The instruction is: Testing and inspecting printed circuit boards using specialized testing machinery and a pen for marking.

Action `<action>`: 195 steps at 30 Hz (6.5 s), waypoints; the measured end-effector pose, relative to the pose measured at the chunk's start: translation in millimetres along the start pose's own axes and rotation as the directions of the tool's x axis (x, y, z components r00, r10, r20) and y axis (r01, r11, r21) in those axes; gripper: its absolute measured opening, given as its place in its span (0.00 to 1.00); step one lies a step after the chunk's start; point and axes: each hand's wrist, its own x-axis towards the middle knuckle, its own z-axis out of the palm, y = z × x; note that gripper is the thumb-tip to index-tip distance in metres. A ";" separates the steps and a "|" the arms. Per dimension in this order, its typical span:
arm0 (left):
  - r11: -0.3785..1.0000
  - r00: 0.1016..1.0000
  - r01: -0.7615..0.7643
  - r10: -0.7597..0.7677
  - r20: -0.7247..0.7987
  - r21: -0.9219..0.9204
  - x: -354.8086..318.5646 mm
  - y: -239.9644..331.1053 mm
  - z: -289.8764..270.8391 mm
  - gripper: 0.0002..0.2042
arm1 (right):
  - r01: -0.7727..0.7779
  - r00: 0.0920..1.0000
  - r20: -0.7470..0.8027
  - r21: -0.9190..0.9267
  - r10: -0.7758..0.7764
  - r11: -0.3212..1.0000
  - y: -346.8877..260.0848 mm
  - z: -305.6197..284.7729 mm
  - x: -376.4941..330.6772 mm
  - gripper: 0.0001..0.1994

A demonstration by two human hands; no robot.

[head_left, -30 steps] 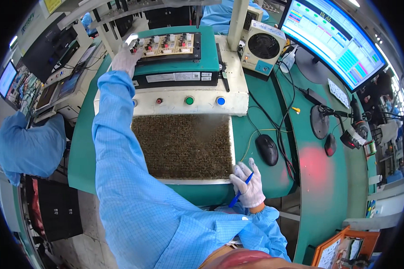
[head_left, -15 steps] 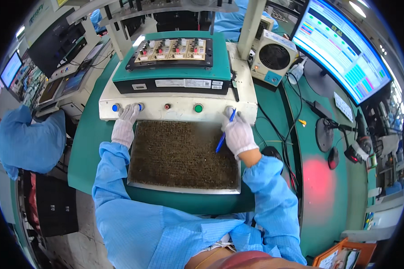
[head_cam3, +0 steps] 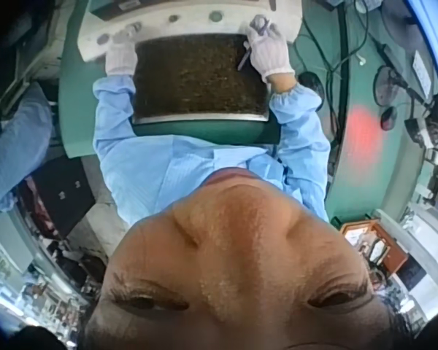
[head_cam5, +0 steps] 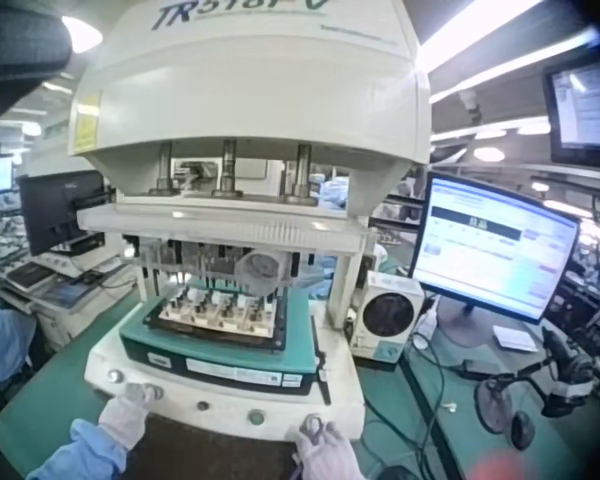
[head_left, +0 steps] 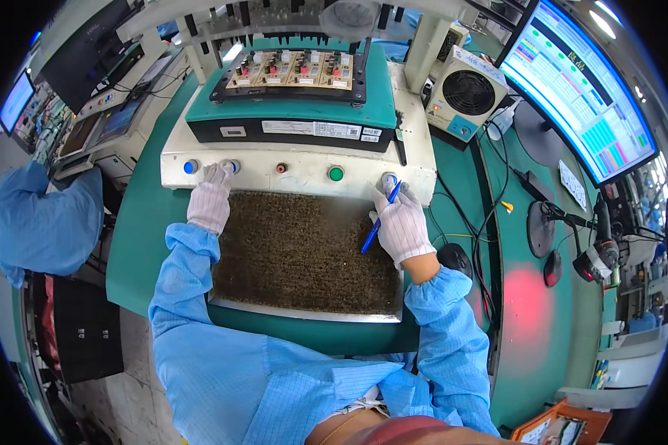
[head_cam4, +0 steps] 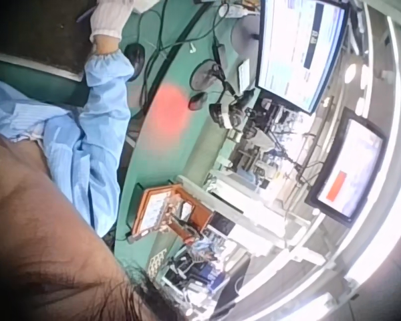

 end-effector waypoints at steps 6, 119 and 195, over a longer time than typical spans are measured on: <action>0.999 0.998 -0.042 0.043 -0.045 0.015 -2.4 -7.9 12.2 0.27 | -0.005 1.000 0.010 0.032 0.004 0.999 -2.1 -2.2 -1.3 0.22; 0.828 0.812 0.561 -0.547 0.203 -0.011 -113.4 -102.4 77.7 0.24 | -0.488 0.816 -0.356 -0.004 0.455 0.873 188.3 -91.3 -296.0 0.11; 0.843 0.829 0.537 -0.529 0.180 0.002 -113.8 -97.1 81.4 0.24 | -0.548 0.806 -0.247 0.031 0.538 0.836 192.3 -93.2 -301.1 0.14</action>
